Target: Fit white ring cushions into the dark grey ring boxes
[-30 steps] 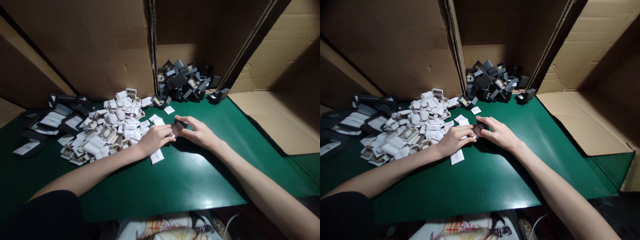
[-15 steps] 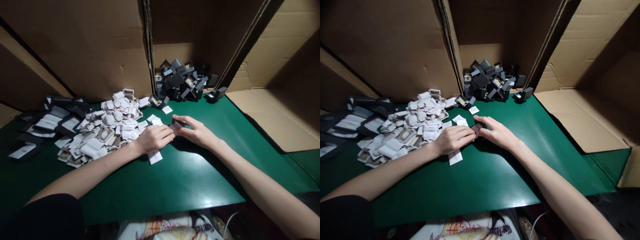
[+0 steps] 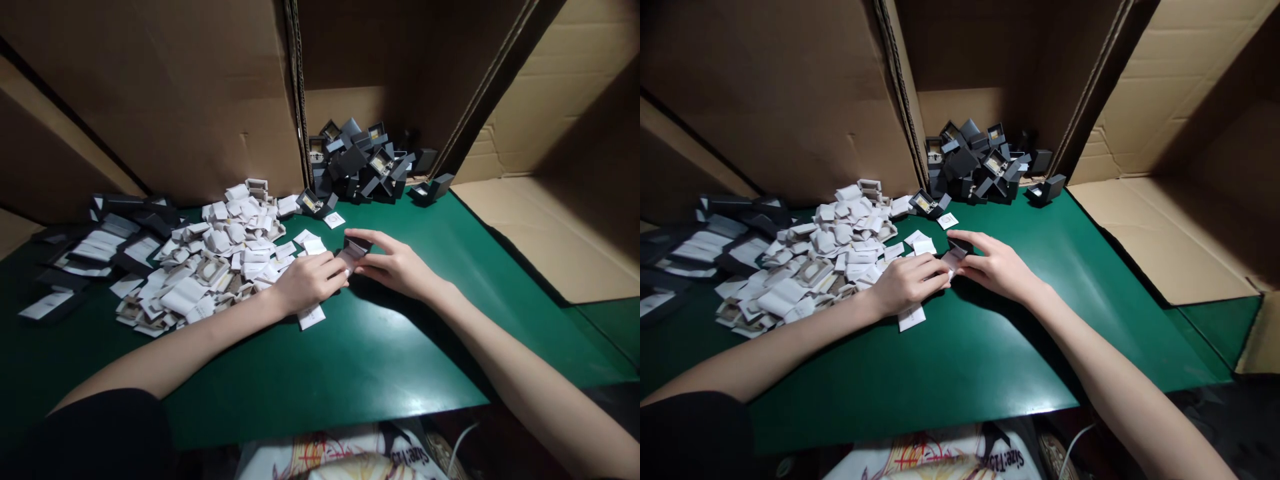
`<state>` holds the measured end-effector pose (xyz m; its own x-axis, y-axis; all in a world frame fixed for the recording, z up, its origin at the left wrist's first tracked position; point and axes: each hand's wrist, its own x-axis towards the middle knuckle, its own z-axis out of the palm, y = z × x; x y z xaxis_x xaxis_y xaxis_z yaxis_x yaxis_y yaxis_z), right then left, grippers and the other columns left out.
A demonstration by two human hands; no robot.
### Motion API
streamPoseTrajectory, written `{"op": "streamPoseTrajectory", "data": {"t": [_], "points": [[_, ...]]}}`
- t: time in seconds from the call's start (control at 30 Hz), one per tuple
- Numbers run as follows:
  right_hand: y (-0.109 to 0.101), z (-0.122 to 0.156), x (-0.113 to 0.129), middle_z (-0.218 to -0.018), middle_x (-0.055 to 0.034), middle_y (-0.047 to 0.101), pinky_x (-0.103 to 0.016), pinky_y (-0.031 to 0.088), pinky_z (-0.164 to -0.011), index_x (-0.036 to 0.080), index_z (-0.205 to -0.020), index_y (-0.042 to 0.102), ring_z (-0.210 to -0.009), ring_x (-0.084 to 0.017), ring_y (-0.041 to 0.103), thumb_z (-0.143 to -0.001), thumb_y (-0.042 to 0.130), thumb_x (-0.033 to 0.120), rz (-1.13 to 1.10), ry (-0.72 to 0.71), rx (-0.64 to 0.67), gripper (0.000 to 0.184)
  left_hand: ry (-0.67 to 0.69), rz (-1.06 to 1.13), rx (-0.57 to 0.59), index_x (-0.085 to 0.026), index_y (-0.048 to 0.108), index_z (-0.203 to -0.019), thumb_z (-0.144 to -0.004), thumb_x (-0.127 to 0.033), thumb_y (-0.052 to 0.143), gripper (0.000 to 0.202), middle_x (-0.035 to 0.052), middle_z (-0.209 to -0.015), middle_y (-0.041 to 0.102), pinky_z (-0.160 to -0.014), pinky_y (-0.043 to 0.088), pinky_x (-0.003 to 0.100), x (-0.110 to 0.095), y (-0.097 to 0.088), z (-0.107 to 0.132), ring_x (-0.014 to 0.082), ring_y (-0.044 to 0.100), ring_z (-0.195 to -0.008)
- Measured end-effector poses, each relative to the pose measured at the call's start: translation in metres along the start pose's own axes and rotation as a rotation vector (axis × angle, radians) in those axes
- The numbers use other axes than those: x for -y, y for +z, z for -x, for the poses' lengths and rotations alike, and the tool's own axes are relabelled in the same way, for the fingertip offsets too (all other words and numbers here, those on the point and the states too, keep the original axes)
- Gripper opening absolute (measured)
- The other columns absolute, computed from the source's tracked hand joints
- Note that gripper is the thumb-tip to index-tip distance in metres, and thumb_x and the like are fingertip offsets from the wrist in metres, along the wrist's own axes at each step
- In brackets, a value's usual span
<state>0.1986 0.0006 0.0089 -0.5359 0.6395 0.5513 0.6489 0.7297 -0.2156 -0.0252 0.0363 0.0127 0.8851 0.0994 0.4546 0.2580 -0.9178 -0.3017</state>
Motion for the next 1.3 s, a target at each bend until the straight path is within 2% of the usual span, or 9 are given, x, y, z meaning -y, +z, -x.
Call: {"op": "streamPoseTrajectory", "data": {"t": [0.17,0.37,0.53,0.73,0.83,0.93,1.03,1.2,1.3], "points": [[0.01,-0.003,0.006,-0.132,-0.0131,0.055,-0.046,0.046,-0.093,0.018,-0.085,0.066,-0.123,-0.028,0.05,-0.088,0.058,0.028,0.189,0.108,-0.119,0.012,-0.079,0.075,0.032,-0.012,0.058,-0.107,-0.095,-0.013,0.041,0.021,0.0112,-0.099,0.062,-0.07,0.049,0.029,-0.014,0.001,0.0,0.0189,0.054,-0.087],[0.019,-0.005,0.018,-0.132,-0.0157,0.052,-0.047,0.046,-0.091,0.017,-0.087,0.063,-0.128,-0.031,0.044,-0.088,0.056,0.024,0.265,0.257,-0.098,0.01,-0.199,0.206,0.047,-0.016,0.06,-0.106,-0.094,-0.015,0.042,0.021,0.0096,-0.101,0.056,-0.077,0.05,0.032,-0.014,0.003,0.0,0.0194,0.052,-0.094],[0.024,-0.004,0.019,-0.134,-0.02,0.046,-0.05,0.046,-0.092,0.015,-0.091,0.059,-0.134,-0.034,0.034,-0.092,0.047,0.021,0.249,0.295,-0.054,0.014,-0.345,0.349,0.021,-0.017,0.057,-0.111,-0.091,-0.014,0.05,0.021,0.0119,-0.115,0.05,-0.089,0.049,0.036,-0.01,0.005,0.0,0.0216,0.05,-0.107],[0.034,-0.005,0.017,-0.133,-0.0193,0.042,-0.055,0.039,-0.104,0.014,-0.098,0.055,-0.141,-0.033,0.021,-0.094,0.036,0.018,0.199,0.338,-0.077,0.02,-0.35,0.353,0.052,-0.015,0.056,-0.106,-0.09,-0.012,0.05,0.017,0.013,-0.117,0.053,-0.085,0.051,0.037,-0.01,0.007,0.0,0.0219,0.055,-0.103],[0.037,-0.005,0.017,-0.133,-0.0185,0.041,-0.055,0.037,-0.106,0.014,-0.103,0.054,-0.14,-0.032,0.02,-0.094,0.029,0.014,0.219,0.326,-0.089,0.027,-0.339,0.376,0.063,-0.015,0.055,-0.105,-0.091,-0.011,0.048,0.017,0.0138,-0.121,0.052,-0.089,0.051,0.037,-0.009,0.009,0.0,0.0221,0.054,-0.108],[0.038,-0.005,0.018,-0.131,-0.0193,0.041,-0.055,0.036,-0.107,0.012,-0.105,0.055,-0.138,-0.033,0.023,-0.094,0.033,0.016,0.291,0.316,-0.101,0.025,-0.298,0.348,0.082,-0.014,0.053,-0.106,-0.092,-0.01,0.044,0.017,0.0146,-0.123,0.051,-0.089,0.052,0.038,-0.009,0.011,0.001,0.0224,0.055,-0.109],[0.038,-0.004,0.018,-0.125,-0.0203,0.043,-0.053,0.036,-0.107,0.01,-0.103,0.056,-0.133,-0.034,0.028,-0.093,0.04,0.019,0.373,0.309,-0.112,0.021,-0.257,0.286,0.133,-0.014,0.052,-0.109,-0.093,-0.01,0.04,0.02,0.0151,-0.125,0.05,-0.085,0.053,0.037,-0.008,0.01,0.0,0.0226,0.056,-0.107],[0.04,-0.002,0.015,-0.122,-0.0172,0.042,-0.051,0.038,-0.104,0.014,-0.098,0.057,-0.128,-0.032,0.031,-0.094,0.042,0.024,0.369,0.306,-0.114,0.019,-0.269,0.15,0.294,-0.016,0.046,-0.119,-0.094,-0.015,0.039,0.027,0.0137,-0.122,0.047,-0.055,0.053,0.026,-0.009,0.004,-0.004,0.018,0.062,-0.082],[0.04,-0.001,0.013,-0.125,-0.0161,0.042,-0.05,0.037,-0.104,0.016,-0.1,0.057,-0.129,-0.03,0.03,-0.095,0.039,0.025,0.336,0.289,-0.115,0.021,-0.253,0.048,0.329,-0.017,0.044,-0.123,-0.094,-0.019,0.04,0.029,0.0137,-0.118,0.048,-0.047,0.048,0.024,-0.012,0.002,-0.006,0.0172,0.062,-0.075]]}}
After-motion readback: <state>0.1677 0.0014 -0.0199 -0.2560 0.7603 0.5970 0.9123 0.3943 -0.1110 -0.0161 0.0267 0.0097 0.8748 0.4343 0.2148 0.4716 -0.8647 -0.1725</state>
